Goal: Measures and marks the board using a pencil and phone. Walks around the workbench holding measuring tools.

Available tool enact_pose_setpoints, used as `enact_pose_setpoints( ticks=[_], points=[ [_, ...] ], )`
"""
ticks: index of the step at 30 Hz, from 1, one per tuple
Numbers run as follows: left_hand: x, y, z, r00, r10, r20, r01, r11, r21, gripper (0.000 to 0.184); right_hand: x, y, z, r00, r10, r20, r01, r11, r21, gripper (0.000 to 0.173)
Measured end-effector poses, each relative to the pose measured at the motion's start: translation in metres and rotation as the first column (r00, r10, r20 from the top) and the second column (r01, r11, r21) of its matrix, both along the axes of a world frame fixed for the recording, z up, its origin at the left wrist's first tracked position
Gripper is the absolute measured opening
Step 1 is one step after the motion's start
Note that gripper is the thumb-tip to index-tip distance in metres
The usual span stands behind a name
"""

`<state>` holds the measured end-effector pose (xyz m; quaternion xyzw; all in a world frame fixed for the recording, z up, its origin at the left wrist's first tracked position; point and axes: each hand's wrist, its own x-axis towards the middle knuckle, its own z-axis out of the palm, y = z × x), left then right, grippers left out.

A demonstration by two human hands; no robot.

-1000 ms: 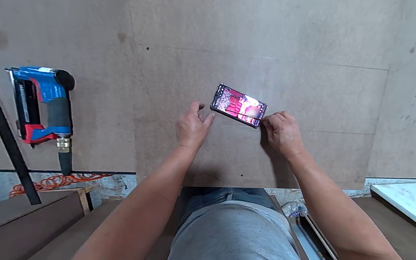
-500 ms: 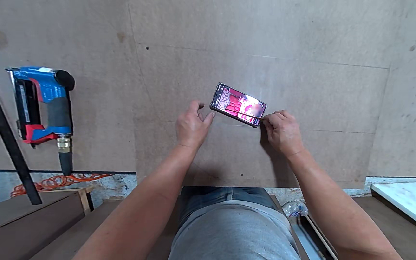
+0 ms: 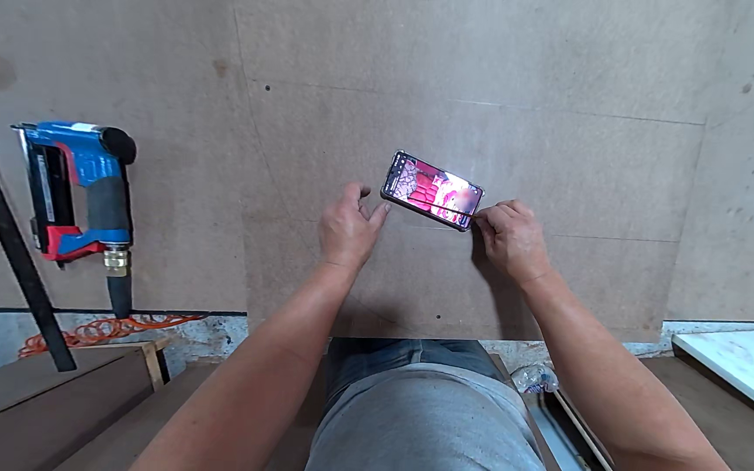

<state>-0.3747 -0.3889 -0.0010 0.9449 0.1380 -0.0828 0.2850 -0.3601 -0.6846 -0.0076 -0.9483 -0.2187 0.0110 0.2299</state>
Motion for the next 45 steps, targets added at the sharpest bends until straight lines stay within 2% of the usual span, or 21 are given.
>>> enact_pose_setpoints(
  ticks=[45],
  points=[
    [0.001,0.0012,-0.0002,1.0,-0.001,-0.022,0.001,1.0,-0.004,0.049,0.0007,-0.0012,-0.0014,1.0,0.001,0.0,-0.001,1.0,0.01,0.023]
  ],
)
